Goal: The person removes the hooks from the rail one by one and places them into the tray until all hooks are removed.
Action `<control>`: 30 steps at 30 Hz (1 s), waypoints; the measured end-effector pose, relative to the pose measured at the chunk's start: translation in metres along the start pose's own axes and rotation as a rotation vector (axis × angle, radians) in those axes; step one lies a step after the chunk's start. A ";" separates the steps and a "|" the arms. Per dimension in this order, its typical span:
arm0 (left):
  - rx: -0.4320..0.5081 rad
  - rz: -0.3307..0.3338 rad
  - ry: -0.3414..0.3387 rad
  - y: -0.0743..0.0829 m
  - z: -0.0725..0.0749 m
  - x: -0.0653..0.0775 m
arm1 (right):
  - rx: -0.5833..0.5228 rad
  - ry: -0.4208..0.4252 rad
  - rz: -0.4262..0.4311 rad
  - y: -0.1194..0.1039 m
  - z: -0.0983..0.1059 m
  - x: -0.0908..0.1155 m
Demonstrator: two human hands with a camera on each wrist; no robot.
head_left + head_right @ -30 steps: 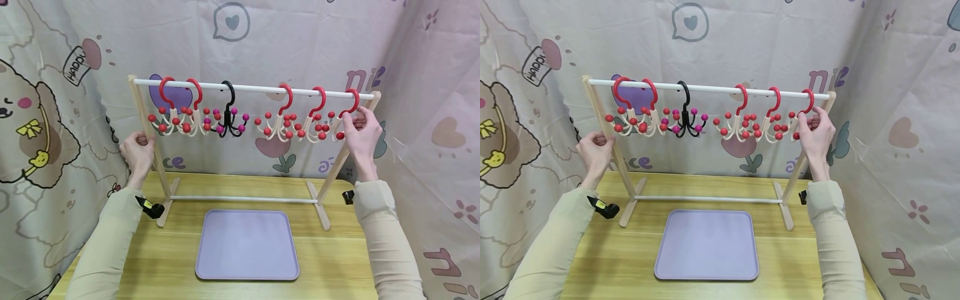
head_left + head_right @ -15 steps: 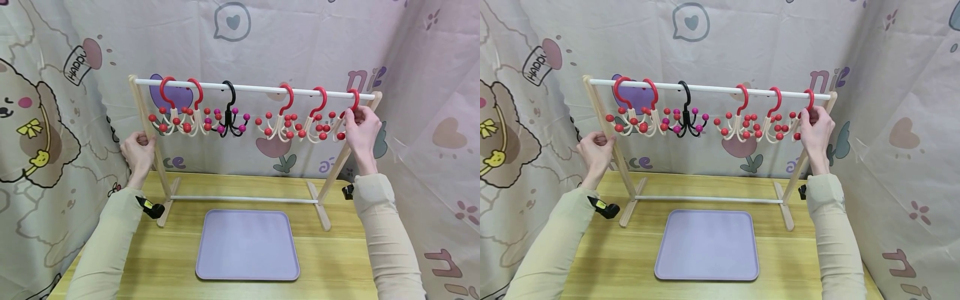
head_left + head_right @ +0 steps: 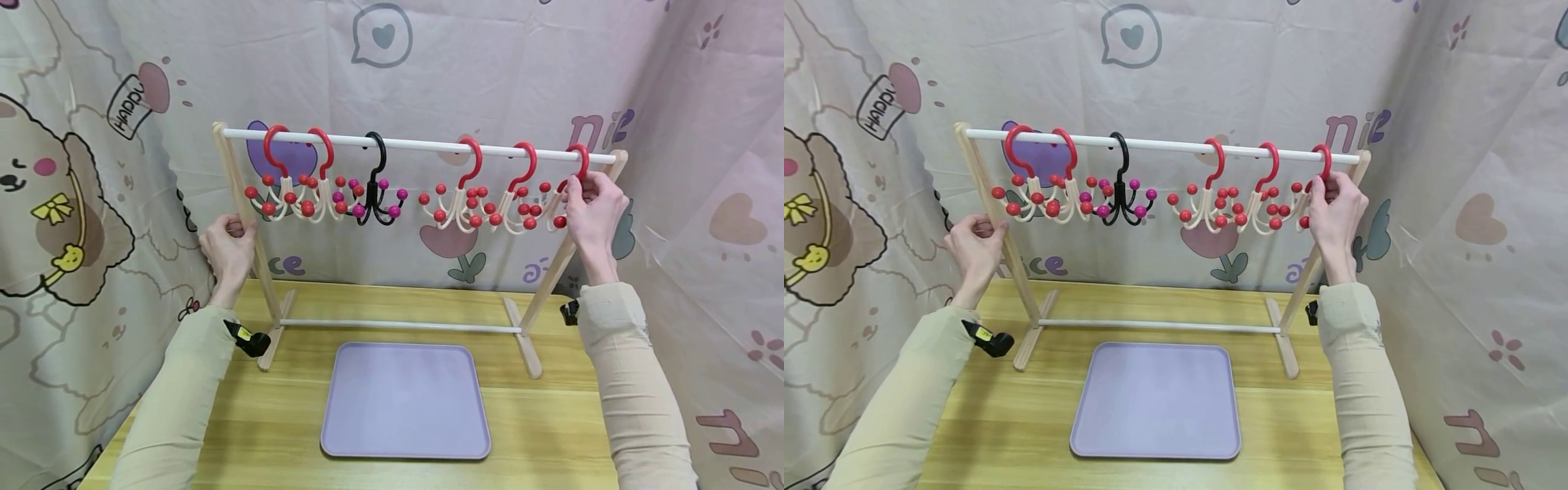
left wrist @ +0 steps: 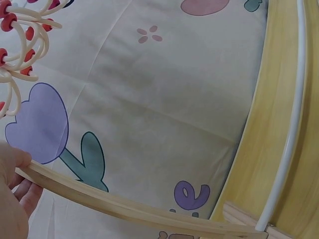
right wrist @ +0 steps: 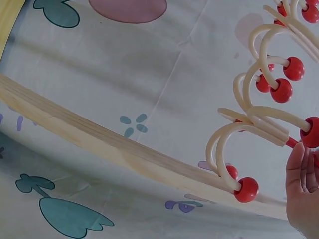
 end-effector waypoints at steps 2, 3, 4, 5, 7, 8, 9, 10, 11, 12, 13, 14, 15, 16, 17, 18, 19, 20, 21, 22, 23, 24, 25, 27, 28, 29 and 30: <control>0.004 -0.004 -0.005 0.001 0.000 0.001 | 0.004 0.004 0.009 -0.001 0.000 0.000; 0.007 -0.005 -0.006 0.001 0.000 0.001 | 0.006 0.004 0.015 -0.002 0.000 0.000; 0.007 -0.003 -0.008 0.000 0.000 0.001 | 0.007 0.002 0.021 -0.003 0.000 0.000; 0.008 -0.005 -0.009 0.000 0.001 0.001 | 0.008 0.001 0.025 -0.004 0.000 0.000; 0.004 -0.005 -0.008 0.000 0.001 0.001 | 0.007 -0.001 0.037 -0.005 0.000 0.000; 0.003 -0.006 -0.007 0.000 0.001 0.001 | 0.007 -0.003 0.044 -0.006 0.000 0.000; 0.000 -0.006 -0.006 0.000 0.001 0.001 | 0.007 -0.005 0.051 -0.007 0.000 0.000; -0.002 -0.007 -0.005 0.001 0.001 0.001 | 0.007 -0.008 0.058 -0.008 0.000 0.000; -0.001 -0.010 -0.003 0.001 0.001 0.001 | 0.007 -0.009 0.064 -0.009 -0.001 0.000; -0.002 -0.013 -0.003 0.001 0.001 0.001 | 0.008 -0.011 0.071 -0.011 -0.001 0.000; 0.000 -0.015 -0.004 0.001 0.001 0.002 | 0.010 -0.013 0.078 -0.011 -0.001 0.000; 0.000 -0.016 -0.004 0.001 0.001 0.002 | 0.013 -0.014 0.086 -0.012 -0.002 0.000; 0.000 -0.018 -0.004 0.002 0.002 0.002 | 0.014 -0.016 0.093 -0.013 -0.002 0.000; 0.003 -0.020 -0.005 0.002 0.002 0.002 | 0.018 -0.017 0.102 -0.014 -0.002 0.000; 0.004 -0.022 -0.005 0.002 0.002 0.002 | 0.020 -0.017 0.112 -0.015 -0.003 0.000; 0.003 -0.023 -0.005 0.002 0.002 0.002 | 0.023 -0.017 0.122 -0.016 -0.003 0.000; 0.003 -0.024 -0.005 0.002 0.002 0.002 | 0.025 -0.016 0.131 -0.017 -0.003 0.001; 0.002 -0.024 -0.005 0.002 0.002 0.002 | 0.026 -0.015 0.138 -0.018 -0.003 0.001; 0.002 -0.024 -0.005 0.002 0.002 0.002 | 0.027 -0.014 0.144 -0.018 -0.003 0.001; 0.001 -0.024 -0.006 0.002 0.002 0.002 | 0.026 -0.012 0.149 -0.019 -0.003 0.002; 0.000 -0.023 -0.005 0.002 0.002 0.002 | 0.024 -0.011 0.152 -0.019 -0.003 0.002; -0.001 -0.023 -0.004 0.002 0.002 0.002 | 0.023 -0.009 0.152 -0.019 -0.003 0.002; -0.003 -0.023 -0.002 0.002 0.002 0.002 | 0.021 -0.007 0.151 -0.019 -0.003 0.003; -0.008 -0.023 0.001 0.002 0.002 0.002 | 0.015 -0.003 0.149 -0.018 -0.003 0.004; -0.009 -0.024 0.003 0.001 0.002 0.002 | 0.010 -0.002 0.148 -0.018 -0.002 0.004; -0.010 -0.024 0.004 0.001 0.002 0.002 | 0.006 -0.002 0.148 -0.018 -0.003 0.004; -0.011 -0.026 0.006 0.001 0.002 0.002 | 0.002 -0.002 0.148 -0.018 -0.003 0.005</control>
Point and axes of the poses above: each hand's wrist, its own x-axis away from the middle knuckle, its own z-axis out of the back of the hand, y = z × x, the point moved 7 cm from there along -x, towards the middle knuckle, and after that the axes turned 14 degrees about -x, right-handed, at the moved point
